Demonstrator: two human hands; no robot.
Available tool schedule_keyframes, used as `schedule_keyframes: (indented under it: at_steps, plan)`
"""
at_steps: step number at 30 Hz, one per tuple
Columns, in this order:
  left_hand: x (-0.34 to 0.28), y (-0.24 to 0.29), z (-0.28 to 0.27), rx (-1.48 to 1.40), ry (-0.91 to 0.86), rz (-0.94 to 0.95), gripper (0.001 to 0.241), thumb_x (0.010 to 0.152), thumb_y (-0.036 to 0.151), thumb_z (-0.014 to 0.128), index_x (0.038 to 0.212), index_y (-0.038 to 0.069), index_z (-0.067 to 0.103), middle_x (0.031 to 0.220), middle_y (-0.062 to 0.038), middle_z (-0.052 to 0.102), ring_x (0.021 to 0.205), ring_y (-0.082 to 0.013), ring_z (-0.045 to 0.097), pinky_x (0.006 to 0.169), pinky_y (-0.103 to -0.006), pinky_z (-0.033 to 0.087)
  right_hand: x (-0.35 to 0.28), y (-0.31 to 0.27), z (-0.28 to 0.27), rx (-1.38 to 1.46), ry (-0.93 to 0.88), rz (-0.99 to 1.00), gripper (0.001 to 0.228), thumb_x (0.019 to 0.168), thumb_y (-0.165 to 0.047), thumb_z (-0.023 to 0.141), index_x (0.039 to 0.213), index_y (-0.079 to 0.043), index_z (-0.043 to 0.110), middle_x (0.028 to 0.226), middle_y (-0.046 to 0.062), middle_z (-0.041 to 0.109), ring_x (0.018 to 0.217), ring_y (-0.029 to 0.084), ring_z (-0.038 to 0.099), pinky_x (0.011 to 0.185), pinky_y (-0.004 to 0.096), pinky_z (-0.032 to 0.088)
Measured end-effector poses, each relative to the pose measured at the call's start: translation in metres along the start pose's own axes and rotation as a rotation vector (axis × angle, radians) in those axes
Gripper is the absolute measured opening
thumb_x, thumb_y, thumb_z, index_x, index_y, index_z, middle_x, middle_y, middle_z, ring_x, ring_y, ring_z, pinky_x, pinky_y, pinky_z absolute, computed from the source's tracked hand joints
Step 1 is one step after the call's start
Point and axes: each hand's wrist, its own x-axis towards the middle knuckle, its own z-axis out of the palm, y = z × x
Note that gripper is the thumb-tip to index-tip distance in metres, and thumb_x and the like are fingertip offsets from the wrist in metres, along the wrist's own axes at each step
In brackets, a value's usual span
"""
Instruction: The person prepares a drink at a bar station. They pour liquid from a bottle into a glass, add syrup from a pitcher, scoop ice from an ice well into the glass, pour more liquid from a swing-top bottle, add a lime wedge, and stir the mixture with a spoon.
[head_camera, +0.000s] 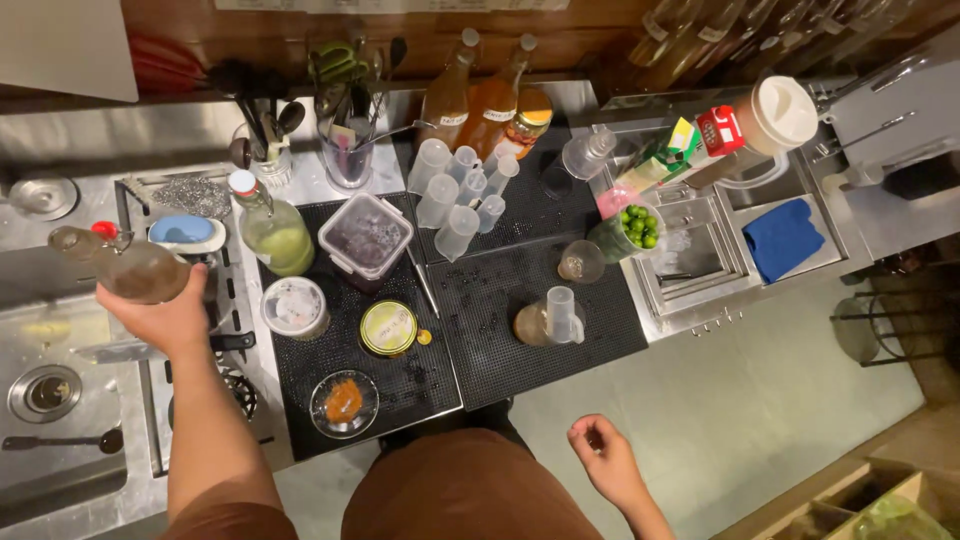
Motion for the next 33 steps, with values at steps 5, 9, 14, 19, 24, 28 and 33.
schedule_keyframes:
  at_steps: [5, 9, 14, 19, 24, 28, 33]
  plan:
    - [0.005, 0.014, -0.006, 0.104, 0.027, -0.087, 0.105, 0.072, 0.02, 0.105, 0.153, 0.005, 0.041, 0.149, -0.016, 0.058, 0.137, -0.0316, 0.057, 0.117, -0.0446, 0.044, 0.0, -0.055, 0.015, -0.164, -0.221, -0.074, 0.012, 0.09, -0.018, 0.07, 0.092, -0.005, 0.069, 0.079, -0.001, 0.071, 0.072, 0.01, 0.064, 0.07, 0.028, 0.054]
    - [-0.002, 0.022, -0.016, 0.056, 0.027, -0.112, 0.103, 0.072, 0.022, 0.104, 0.153, 0.006, 0.042, 0.149, -0.015, 0.06, 0.138, -0.0303, 0.06, 0.12, -0.0429, 0.046, 0.004, -0.072, 0.026, -0.19, -0.282, -0.111, 0.011, 0.09, -0.016, 0.07, 0.092, -0.006, 0.069, 0.08, 0.0, 0.071, 0.074, 0.012, 0.064, 0.071, 0.028, 0.055]
    - [-0.016, -0.008, -0.048, 0.311, 0.206, 0.117, 0.119, 0.068, 0.021, 0.099, 0.152, -0.016, 0.024, 0.152, -0.028, 0.05, 0.138, -0.0427, 0.05, 0.117, -0.0507, 0.037, 0.005, -0.138, 0.041, -0.158, -0.386, -0.207, 0.013, 0.088, -0.016, 0.072, 0.097, -0.007, 0.069, 0.086, 0.0, 0.069, 0.079, 0.012, 0.065, 0.069, 0.03, 0.054]
    - [-0.051, 0.196, -0.101, 0.267, -0.027, 0.185, 0.102, 0.077, 0.017, 0.103, 0.152, -0.007, 0.038, 0.147, -0.022, 0.055, 0.136, -0.0314, 0.057, 0.122, -0.0442, 0.046, 0.0, -0.183, 0.067, -0.016, -0.49, -0.462, 0.025, 0.087, -0.012, 0.077, 0.107, -0.004, 0.064, 0.099, 0.005, 0.066, 0.09, 0.017, 0.063, 0.081, 0.032, 0.054]
    - [-0.137, 0.313, -0.086, -0.047, -0.328, -0.034, 0.123, 0.065, 0.02, 0.096, 0.166, -0.004, 0.031, 0.132, -0.01, 0.064, 0.111, -0.0181, 0.064, 0.1, -0.0326, 0.055, -0.019, -0.264, 0.069, 0.069, -0.549, -0.883, 0.064, 0.083, -0.015, 0.085, 0.134, -0.001, 0.05, 0.131, 0.016, 0.057, 0.122, 0.03, 0.058, 0.104, 0.037, 0.047]
    - [-0.195, 0.367, -0.033, -0.173, -0.779, -0.104, 0.115, 0.055, 0.031, 0.097, 0.148, -0.008, 0.041, 0.117, -0.013, 0.073, 0.101, -0.0238, 0.074, 0.088, -0.0353, 0.06, -0.018, -0.279, 0.052, 0.086, -0.443, -0.873, 0.09, 0.072, -0.019, 0.088, 0.144, 0.002, 0.04, 0.141, 0.021, 0.049, 0.131, 0.036, 0.05, 0.109, 0.042, 0.041]
    - [-0.249, 0.404, 0.019, -0.175, -1.004, 0.205, 0.132, 0.058, 0.047, 0.097, 0.155, -0.007, 0.024, 0.12, -0.017, 0.071, 0.107, -0.0297, 0.074, 0.092, -0.0365, 0.058, 0.0, -0.224, 0.016, 0.31, -0.322, -0.636, 0.082, 0.08, -0.021, 0.087, 0.146, -0.006, 0.041, 0.142, 0.012, 0.055, 0.132, 0.024, 0.056, 0.111, 0.039, 0.045]
